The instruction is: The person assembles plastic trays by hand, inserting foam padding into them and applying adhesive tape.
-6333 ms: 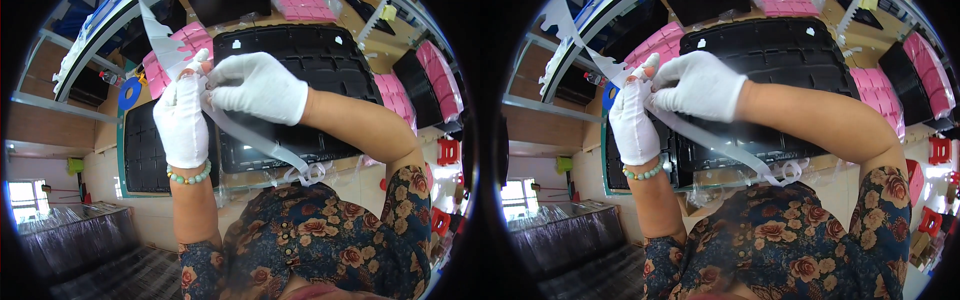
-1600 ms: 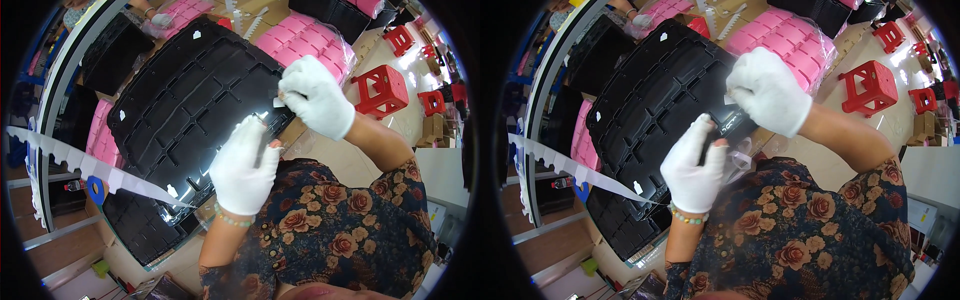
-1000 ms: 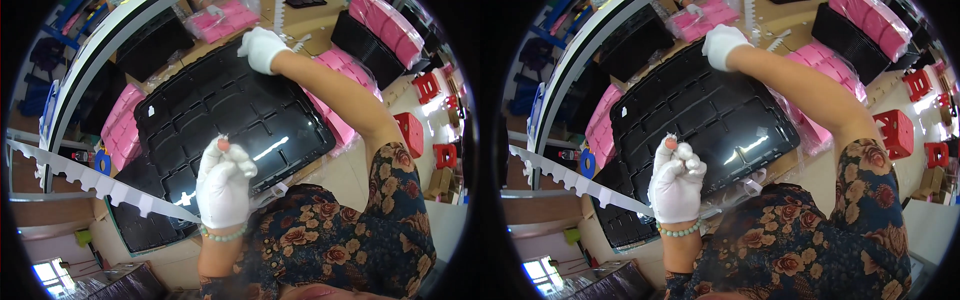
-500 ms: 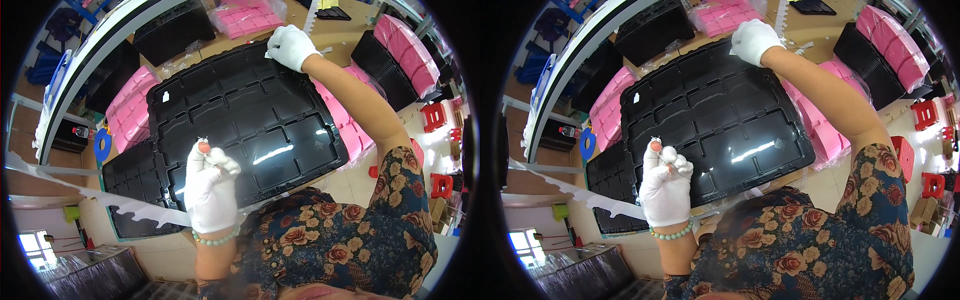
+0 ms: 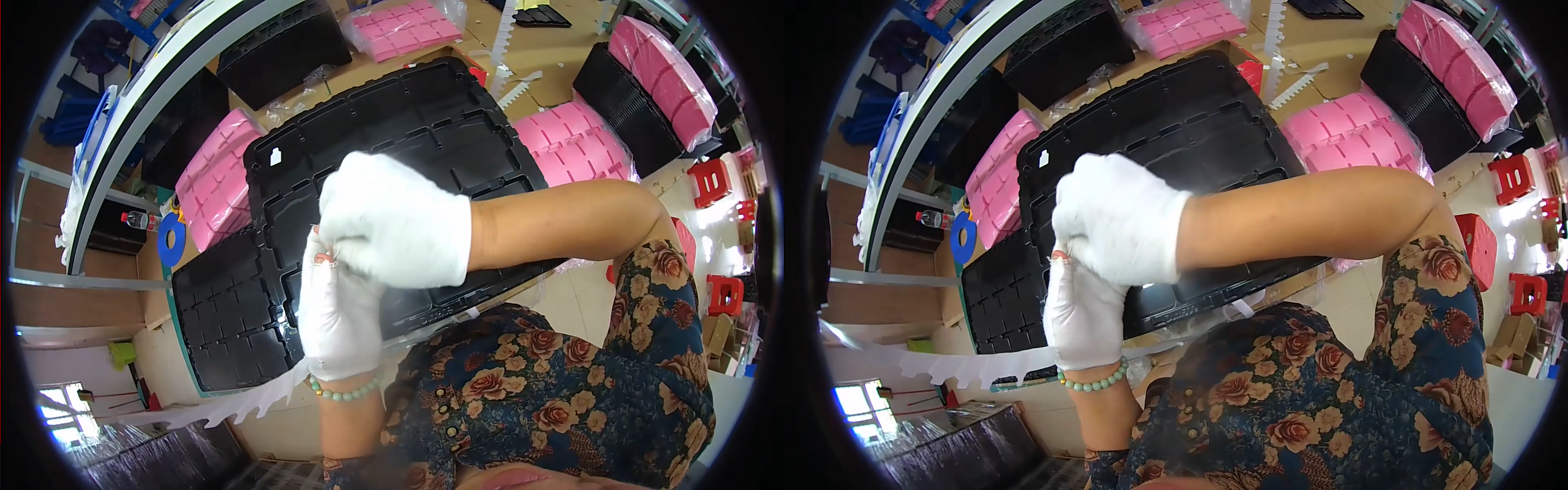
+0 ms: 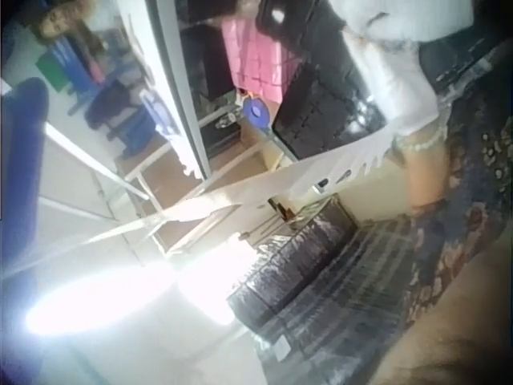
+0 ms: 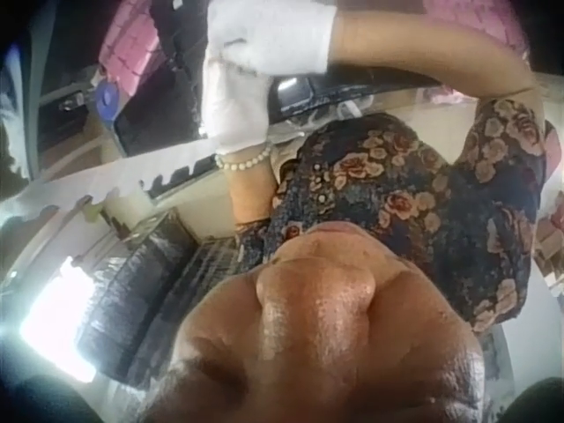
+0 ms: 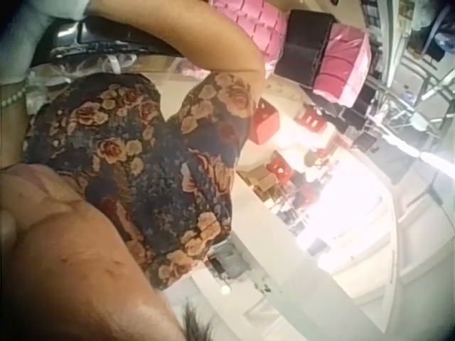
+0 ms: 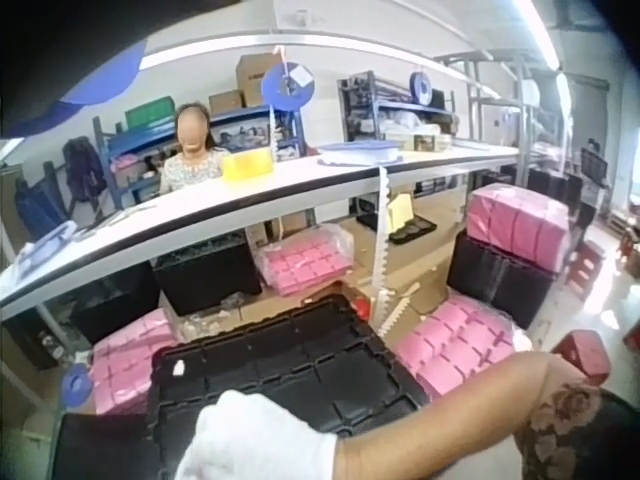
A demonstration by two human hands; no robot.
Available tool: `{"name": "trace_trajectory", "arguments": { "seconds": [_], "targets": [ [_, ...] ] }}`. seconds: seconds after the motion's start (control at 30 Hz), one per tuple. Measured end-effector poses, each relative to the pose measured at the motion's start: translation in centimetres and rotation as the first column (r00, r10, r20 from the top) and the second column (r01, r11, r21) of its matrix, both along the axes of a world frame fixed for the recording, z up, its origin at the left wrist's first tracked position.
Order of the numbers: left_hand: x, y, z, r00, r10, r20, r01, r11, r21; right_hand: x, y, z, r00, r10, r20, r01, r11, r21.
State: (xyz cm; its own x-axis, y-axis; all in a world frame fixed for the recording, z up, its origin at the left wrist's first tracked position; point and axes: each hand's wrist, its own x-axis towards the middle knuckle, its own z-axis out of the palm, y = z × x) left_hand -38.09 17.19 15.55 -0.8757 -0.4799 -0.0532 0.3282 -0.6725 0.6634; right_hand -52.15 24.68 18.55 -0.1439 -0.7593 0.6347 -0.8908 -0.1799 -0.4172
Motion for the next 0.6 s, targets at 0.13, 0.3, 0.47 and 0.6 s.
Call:
{"name": "trace_trajectory", "arguments": {
  "seconds": [0.13, 0.3, 0.47, 0.6],
  "targets": [
    [1.9, -1.3, 0.6, 0.991, 0.13, 0.026, -0.13, 0.991, 0.029, -1.0, -1.8, 0.7, 0.952, 0.228, 0.205, -0.254, 0.961, 0.11],
    [4.4, -3.8, 2.3, 0.974, 0.165, -0.154, -0.137, 0.974, 0.18, -9.0, -10.3, -1.0, 0.978, -0.174, -0.114, 0.202, 0.925, 0.322],
    [5.3, -5.0, 3.6, 0.962, 0.186, -0.198, -0.116, 0.941, 0.319, -10.6, -13.5, -1.1, 0.883, -0.212, -0.42, 0.42, 0.757, 0.501],
    [5.4, -4.8, 2.8, 0.965, 0.233, -0.118, -0.186, 0.93, 0.319, -12.8, -14.3, -2.3, 0.811, -0.097, -0.577, 0.413, 0.794, 0.446]
  ]
}}
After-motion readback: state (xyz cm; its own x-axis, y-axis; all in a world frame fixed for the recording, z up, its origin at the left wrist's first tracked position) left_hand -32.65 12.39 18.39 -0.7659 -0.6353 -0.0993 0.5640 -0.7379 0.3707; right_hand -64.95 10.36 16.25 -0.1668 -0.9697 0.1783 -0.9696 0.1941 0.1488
